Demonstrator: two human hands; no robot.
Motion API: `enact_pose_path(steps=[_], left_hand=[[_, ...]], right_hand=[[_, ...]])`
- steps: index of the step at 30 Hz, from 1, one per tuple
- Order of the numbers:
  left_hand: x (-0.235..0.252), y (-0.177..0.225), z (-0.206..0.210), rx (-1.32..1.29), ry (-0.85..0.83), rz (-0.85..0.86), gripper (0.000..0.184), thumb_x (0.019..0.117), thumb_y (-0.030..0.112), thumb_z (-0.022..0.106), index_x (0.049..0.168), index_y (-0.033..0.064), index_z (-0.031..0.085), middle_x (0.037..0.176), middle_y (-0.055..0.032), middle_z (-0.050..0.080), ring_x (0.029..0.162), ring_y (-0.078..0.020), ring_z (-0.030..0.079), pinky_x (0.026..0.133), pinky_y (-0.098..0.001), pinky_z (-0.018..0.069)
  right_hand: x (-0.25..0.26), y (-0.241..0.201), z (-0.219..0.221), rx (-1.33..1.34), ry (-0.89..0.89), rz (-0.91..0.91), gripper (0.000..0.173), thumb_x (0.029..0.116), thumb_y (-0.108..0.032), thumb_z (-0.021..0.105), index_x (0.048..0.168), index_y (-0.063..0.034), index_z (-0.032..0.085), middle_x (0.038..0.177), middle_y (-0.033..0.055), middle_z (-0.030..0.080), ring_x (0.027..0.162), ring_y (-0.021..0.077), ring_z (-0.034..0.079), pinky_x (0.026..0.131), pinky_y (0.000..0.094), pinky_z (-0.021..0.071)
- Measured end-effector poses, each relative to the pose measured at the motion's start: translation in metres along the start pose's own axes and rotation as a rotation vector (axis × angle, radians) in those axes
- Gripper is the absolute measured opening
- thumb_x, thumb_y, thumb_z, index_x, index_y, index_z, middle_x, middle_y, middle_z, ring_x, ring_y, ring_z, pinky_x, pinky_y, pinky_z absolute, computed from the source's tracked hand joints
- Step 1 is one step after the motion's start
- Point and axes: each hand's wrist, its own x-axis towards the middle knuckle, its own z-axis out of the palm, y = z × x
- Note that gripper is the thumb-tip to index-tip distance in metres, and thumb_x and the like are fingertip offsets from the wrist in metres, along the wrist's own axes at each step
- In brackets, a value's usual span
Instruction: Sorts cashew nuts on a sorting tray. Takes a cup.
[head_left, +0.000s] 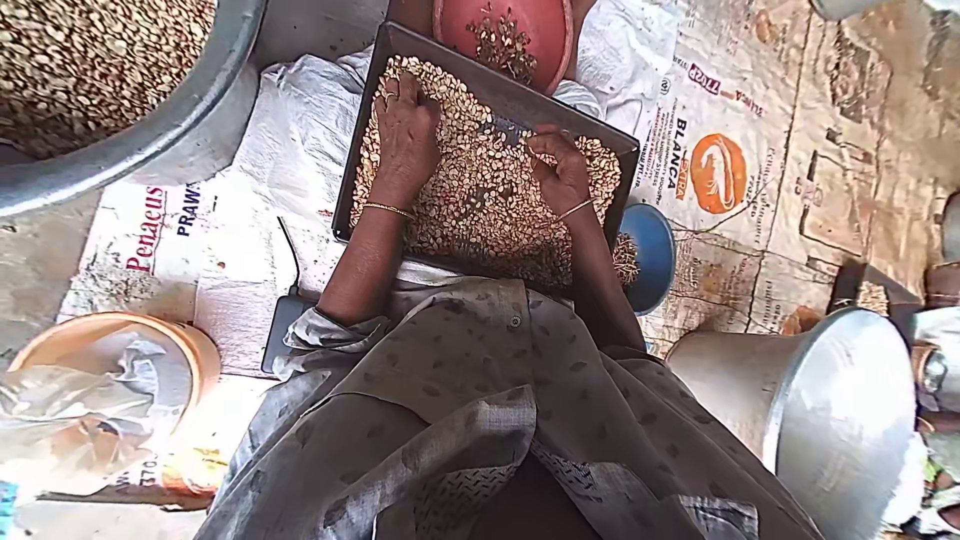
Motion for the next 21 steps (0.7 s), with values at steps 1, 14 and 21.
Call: enact_pose_path(steps=[1,14,21], left_hand=[[0.0,0.0,0.0,0.002,-0.001,-0.002,0.026,0.0904,-0.003,0.056,0.113,-0.0027,0.071,0.139,-0.0319,0.053,0.136,-0.0519,0.043,0.11,-0.0669,0.0334],[0.002,-0.002,0.005,0.012,-0.012,-0.015,0.026,0.0916,0.0,0.055,0.113,-0.0002,0.071,0.14,-0.0287,0.053,0.137,-0.0483,0.044,0.112,-0.0647,0.0319],[0.002,0.0,0.002,0.006,-0.025,-0.02,0.027,0.0926,0.0,0.054,0.114,-0.0006,0.07,0.14,-0.0294,0.053,0.138,-0.0498,0.043,0.113,-0.0654,0.0304]], right_hand=[[0.003,-0.006,0.008,0.024,0.005,-0.035,0.03,0.0966,0.002,0.054,0.122,0.0054,0.068,0.143,0.0261,0.057,0.138,0.0325,0.052,0.112,0.0378,0.0452],[0.018,0.012,0.008,-0.355,-0.288,0.141,0.02,0.0929,-0.006,0.067,0.111,-0.0048,0.075,0.128,0.0198,0.066,0.127,0.0381,0.058,0.109,0.0552,0.0436],[-0.031,0.015,-0.036,-0.314,-0.109,0.266,0.035,0.1,0.0,0.047,0.128,-0.0011,0.067,0.131,0.0226,0.065,0.113,0.0362,0.068,0.098,0.0527,0.0529]])
